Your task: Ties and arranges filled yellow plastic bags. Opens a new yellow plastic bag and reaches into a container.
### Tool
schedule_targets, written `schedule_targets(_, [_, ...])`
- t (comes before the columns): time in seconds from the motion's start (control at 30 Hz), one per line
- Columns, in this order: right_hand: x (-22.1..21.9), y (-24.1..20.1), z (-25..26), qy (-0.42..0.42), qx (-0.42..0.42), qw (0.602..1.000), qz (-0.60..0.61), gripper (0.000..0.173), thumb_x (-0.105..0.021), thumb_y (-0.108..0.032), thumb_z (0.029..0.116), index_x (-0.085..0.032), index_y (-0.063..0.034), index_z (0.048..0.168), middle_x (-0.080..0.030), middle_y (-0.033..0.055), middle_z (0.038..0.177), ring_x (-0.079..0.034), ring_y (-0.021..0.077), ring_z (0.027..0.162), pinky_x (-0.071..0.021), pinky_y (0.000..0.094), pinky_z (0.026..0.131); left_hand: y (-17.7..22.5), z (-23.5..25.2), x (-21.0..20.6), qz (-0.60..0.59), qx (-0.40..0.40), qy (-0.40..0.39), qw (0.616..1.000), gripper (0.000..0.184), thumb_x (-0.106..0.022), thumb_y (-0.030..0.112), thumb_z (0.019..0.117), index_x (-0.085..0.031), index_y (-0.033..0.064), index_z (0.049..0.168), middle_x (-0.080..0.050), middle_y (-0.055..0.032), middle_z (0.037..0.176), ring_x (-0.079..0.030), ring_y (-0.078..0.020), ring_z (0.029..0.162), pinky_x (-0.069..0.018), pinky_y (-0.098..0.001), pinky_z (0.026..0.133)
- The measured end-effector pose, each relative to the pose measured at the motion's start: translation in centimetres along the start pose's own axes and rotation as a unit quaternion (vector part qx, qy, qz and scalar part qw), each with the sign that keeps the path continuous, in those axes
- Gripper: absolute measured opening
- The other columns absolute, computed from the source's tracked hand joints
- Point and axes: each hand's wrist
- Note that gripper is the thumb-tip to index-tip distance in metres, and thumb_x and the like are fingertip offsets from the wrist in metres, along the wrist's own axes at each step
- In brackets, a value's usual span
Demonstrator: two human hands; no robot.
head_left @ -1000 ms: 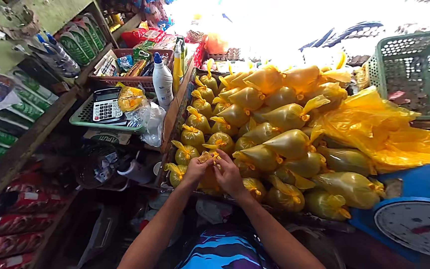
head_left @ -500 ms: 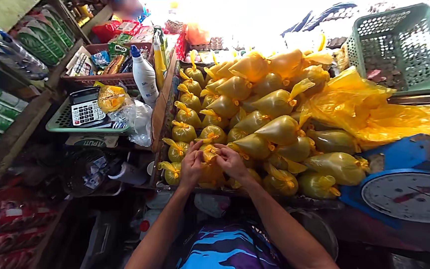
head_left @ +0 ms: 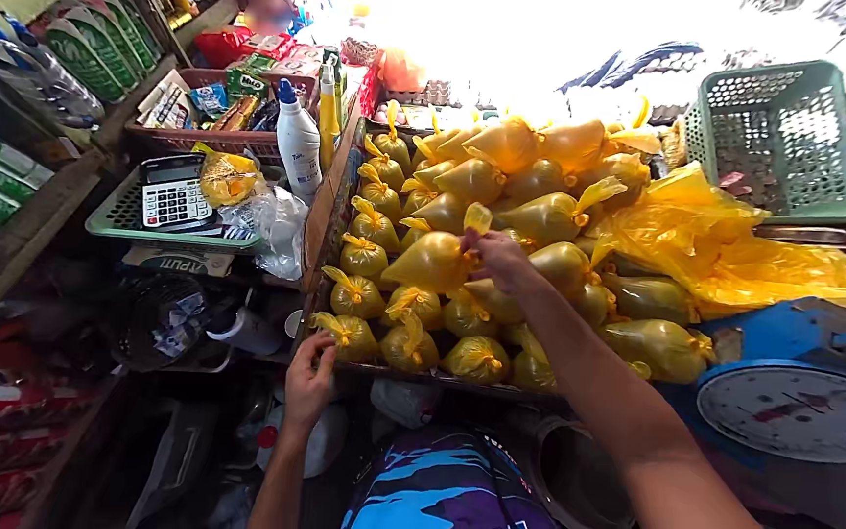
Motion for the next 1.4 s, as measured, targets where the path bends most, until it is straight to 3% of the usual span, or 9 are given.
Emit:
schedule_targets(0.13, [-0.2, 2.5, 6.0, 0.139, 0.017, 0.988, 0.066, 0.046, -0.054, -0.050, 0.1044, -0.068, -0.0075, 0.115, -0.070, 0.0122, 0.111, -0.069, 0.0287, 0.099, -0.0594, 0.0554, 0.079, -3.6, -7.1, 0.5, -0.040, 0.116, -0.016, 0.992, 0.028, -0.056, 0.024, 0.1029, -0.071, 0.0059, 0.118, -0.074, -0.0044, 0.115, -0.070, -0.0136, 0.107, -0.0575, -0.0356, 0.096])
schedule_targets(0.23, [-0.4, 6.3, 10.7, 0.213, 0.031, 0.975, -0.055, 0.050, -0.049, -0.051, 0.1057, -0.071, -0.0052, 0.105, -0.070, 0.0157, 0.102, -0.069, 0.0303, 0.091, -0.0576, 0.0554, 0.078, -4.8, -9.8, -0.3, -0.064, 0.142, -0.037, 0.987, 0.027, -0.055, 0.025, 0.1025, -0.072, 0.0068, 0.115, -0.075, -0.0034, 0.112, -0.070, -0.0139, 0.105, -0.0576, -0.0349, 0.096])
schedule_targets(0.33, [-0.1, 8.4, 12.6, 0.224, 0.052, 0.950, -0.210, 0.053, -0.046, -0.050, 0.1066, -0.072, -0.0032, 0.105, -0.071, 0.0203, 0.105, -0.068, 0.0362, 0.103, -0.0518, 0.0621, 0.092, -4.6, -10.2, -0.8, -0.079, 0.151, -0.039, 0.985, 0.027, -0.055, 0.025, 0.1035, -0.072, 0.0079, 0.115, -0.075, -0.0025, 0.111, -0.071, -0.0140, 0.105, -0.0577, -0.0341, 0.096])
schedule_targets(0.5, [0.3, 6.5, 11.8, 0.171, 0.030, 0.940, -0.295, 0.056, -0.045, -0.051, 0.1057, -0.069, -0.0007, 0.107, -0.070, 0.0231, 0.106, -0.070, 0.0398, 0.100, -0.0545, 0.0634, 0.087, -3.3, -5.7, -2.0, -0.058, 0.125, -0.075, 0.988, 0.027, -0.058, 0.029, 0.1028, -0.071, 0.0110, 0.118, -0.074, -0.0003, 0.109, -0.070, -0.0105, 0.099, -0.0587, -0.0325, 0.089])
schedule_targets(0.6, [-0.1, 5.7, 8.0, 0.167, 0.082, 0.928, -0.324, 0.055, -0.062, -0.046, 0.0994, -0.059, -0.0020, 0.132, -0.065, 0.0236, 0.127, -0.063, 0.0402, 0.119, -0.0495, 0.0630, 0.100, -1.9, 0.6, -3.6, 0.014, 0.070, -0.132, 0.989, 0.038, -0.059, 0.032, 0.1016, -0.063, 0.0074, 0.130, -0.070, -0.0056, 0.123, -0.069, -0.0130, 0.108, -0.0586, -0.0364, 0.095])
schedule_targets(0.7, [-1.0, 6.7, 0.4, 0.174, 0.169, 0.919, -0.312, 0.057, -0.062, -0.038, 0.1019, -0.047, -0.0068, 0.147, -0.055, 0.0221, 0.143, -0.059, 0.0376, 0.127, -0.0506, 0.0584, 0.103, 0.2, 8.6, -6.2, 0.153, 0.017, -0.182, 0.971, 0.047, -0.058, 0.032, 0.1020, -0.054, 0.0080, 0.142, -0.064, -0.0118, 0.136, -0.064, -0.0240, 0.122, -0.0530, -0.0485, 0.104])
schedule_targets(0.9, [-1.9, 15.4, -11.6, 0.110, 0.134, 0.958, -0.228, 0.040, -0.059, -0.037, 0.1023, -0.063, -0.0136, 0.135, -0.070, 0.0022, 0.127, -0.069, 0.0112, 0.112, -0.0606, 0.0355, 0.095, 0.8, 19.5, -13.5, 0.344, -0.151, -0.262, 0.889, 0.068, -0.069, 0.007, 0.0901, -0.041, 0.0053, 0.152, -0.050, -0.0194, 0.150, -0.056, -0.0380, 0.133, -0.0517, -0.0584, 0.103])
schedule_targets(1.13, [1.0, 22.8, -23.1, 0.207, 0.045, 0.957, -0.198, 0.035, -0.059, -0.034, 0.1022, -0.069, -0.0095, 0.126, -0.073, 0.0044, 0.120, -0.071, 0.0101, 0.103, -0.0612, 0.0316, 0.091, -1.9, 25.3, -17.2, 0.404, -0.241, -0.358, 0.807, 0.094, -0.086, 0.014, 0.0724, -0.035, 0.0036, 0.151, -0.049, -0.0222, 0.149, -0.058, -0.0396, 0.128, -0.0541, -0.0579, 0.097])
schedule_targets(1.4, [0.3, 25.7, -30.6, 0.318, -0.070, 0.945, -0.027, 0.024, -0.061, -0.024, 0.1026, -0.072, -0.0078, 0.116, -0.076, 0.0066, 0.110, -0.075, 0.0204, 0.094, -0.0651, 0.0373, 0.080, -0.4, 27.8, -17.0, 0.351, -0.183, -0.416, 0.819, 0.078, -0.083, 0.026, 0.0755, -0.046, 0.0133, 0.143, -0.071, -0.0215, 0.102, -0.070, -0.0432, 0.092, -0.0549, -0.0682, 0.079])
Point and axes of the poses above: each hand's wrist, its own z-axis towards the middle knuckle, its own x-axis out of the back of the hand, y = z × x
